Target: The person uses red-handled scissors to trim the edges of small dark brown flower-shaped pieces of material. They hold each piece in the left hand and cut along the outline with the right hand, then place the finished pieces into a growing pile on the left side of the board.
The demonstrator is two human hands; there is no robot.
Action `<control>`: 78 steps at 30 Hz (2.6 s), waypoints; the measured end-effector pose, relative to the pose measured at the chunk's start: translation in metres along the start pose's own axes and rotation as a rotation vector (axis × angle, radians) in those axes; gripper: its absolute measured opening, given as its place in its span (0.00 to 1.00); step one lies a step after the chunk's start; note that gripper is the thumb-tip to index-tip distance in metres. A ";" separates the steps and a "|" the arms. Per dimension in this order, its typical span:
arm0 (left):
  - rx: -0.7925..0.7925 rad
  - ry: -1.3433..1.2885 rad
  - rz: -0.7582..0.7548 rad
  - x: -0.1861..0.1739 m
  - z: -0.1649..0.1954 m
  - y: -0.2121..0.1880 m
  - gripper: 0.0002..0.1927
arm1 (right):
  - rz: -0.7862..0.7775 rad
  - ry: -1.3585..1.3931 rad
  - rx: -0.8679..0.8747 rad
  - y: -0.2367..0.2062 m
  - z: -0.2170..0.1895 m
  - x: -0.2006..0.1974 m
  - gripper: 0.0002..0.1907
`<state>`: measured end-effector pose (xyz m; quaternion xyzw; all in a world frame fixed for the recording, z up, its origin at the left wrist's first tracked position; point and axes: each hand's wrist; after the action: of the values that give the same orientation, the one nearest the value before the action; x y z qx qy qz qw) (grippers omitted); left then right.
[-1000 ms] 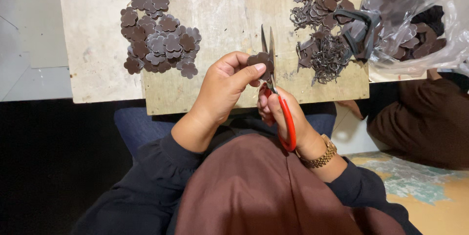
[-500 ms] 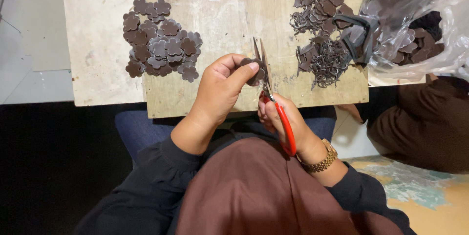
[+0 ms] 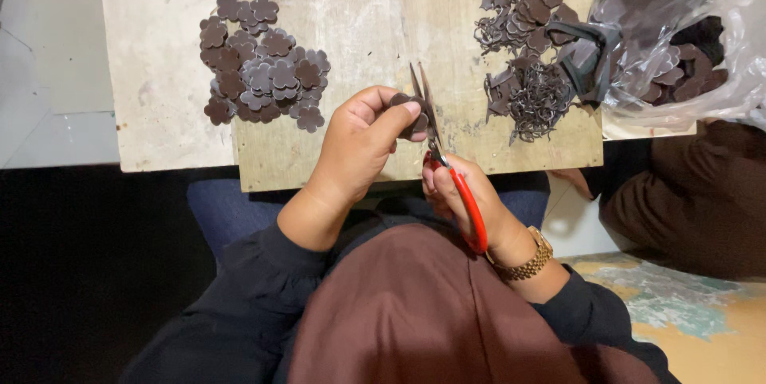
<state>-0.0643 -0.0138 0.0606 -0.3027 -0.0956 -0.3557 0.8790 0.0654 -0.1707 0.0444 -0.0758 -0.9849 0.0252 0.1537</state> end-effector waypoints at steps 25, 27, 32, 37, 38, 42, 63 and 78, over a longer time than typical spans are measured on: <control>-0.044 -0.103 -0.014 -0.005 0.008 0.000 0.06 | 0.030 0.006 0.043 -0.004 0.012 -0.004 0.19; -0.050 -0.097 -0.009 -0.006 0.008 0.000 0.07 | 0.026 -0.004 0.040 -0.003 0.009 -0.004 0.20; -0.109 -0.065 -0.048 -0.010 0.010 0.000 0.07 | -0.069 -0.016 -0.015 -0.003 0.000 -0.006 0.24; -0.129 0.062 -0.071 -0.014 0.015 -0.003 0.08 | -0.129 0.017 0.024 -0.006 -0.004 -0.008 0.25; -0.133 0.079 -0.084 -0.014 0.016 -0.004 0.08 | -0.139 0.031 0.028 -0.006 -0.004 -0.009 0.25; -0.159 0.104 -0.081 -0.012 0.018 -0.003 0.09 | -0.137 -0.020 0.060 -0.008 -0.008 -0.014 0.23; -0.094 0.118 -0.115 -0.010 0.013 -0.001 0.09 | -0.170 -0.199 0.020 -0.006 -0.014 -0.017 0.24; -0.098 0.061 -0.055 -0.011 0.007 0.000 0.09 | -0.072 0.021 0.041 -0.006 -0.003 -0.003 0.25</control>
<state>-0.0718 -0.0037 0.0617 -0.3317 -0.0595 -0.3933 0.8554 0.0685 -0.1767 0.0466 -0.0372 -0.9846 0.0389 0.1663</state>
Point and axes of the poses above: each hand's wrist, its own y-axis towards the middle knuckle, its own x-axis out of the palm, z = x × y, and after that the axes turned 13 degrees about -x, right-handed
